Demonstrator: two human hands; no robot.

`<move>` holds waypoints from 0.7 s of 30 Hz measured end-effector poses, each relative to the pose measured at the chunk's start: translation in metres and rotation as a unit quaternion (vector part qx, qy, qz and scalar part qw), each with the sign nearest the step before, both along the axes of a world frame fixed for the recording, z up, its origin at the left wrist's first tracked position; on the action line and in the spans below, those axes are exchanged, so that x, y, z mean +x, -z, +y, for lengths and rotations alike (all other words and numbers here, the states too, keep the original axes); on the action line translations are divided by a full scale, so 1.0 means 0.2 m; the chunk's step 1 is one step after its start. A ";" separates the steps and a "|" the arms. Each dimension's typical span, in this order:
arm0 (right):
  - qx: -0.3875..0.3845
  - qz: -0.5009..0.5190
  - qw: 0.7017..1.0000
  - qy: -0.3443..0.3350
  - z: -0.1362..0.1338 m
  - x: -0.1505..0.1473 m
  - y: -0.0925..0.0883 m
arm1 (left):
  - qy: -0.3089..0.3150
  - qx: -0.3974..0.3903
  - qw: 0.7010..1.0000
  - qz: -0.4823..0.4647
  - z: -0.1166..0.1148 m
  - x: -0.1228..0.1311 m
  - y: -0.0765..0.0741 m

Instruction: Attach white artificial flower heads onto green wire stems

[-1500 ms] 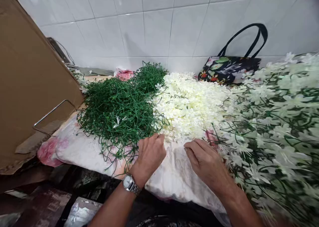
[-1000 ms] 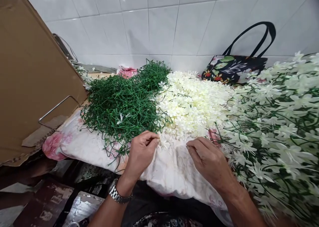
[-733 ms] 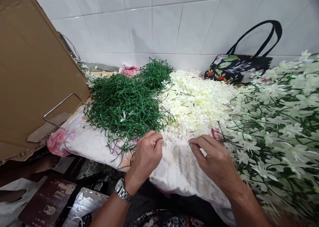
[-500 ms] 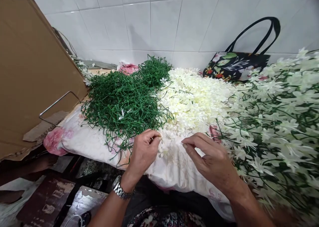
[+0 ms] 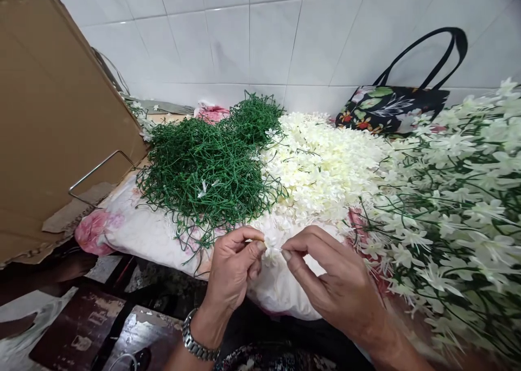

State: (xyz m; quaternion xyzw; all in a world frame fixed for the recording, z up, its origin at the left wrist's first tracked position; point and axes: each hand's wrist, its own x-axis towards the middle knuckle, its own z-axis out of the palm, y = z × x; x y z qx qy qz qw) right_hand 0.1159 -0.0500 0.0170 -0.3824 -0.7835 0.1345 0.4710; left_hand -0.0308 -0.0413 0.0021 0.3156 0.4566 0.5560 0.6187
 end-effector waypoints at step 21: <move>-0.074 0.028 0.996 -0.030 -0.12 0.03 0.14 | 0.020 0.332 0.884 0.328 -0.22 0.02 0.07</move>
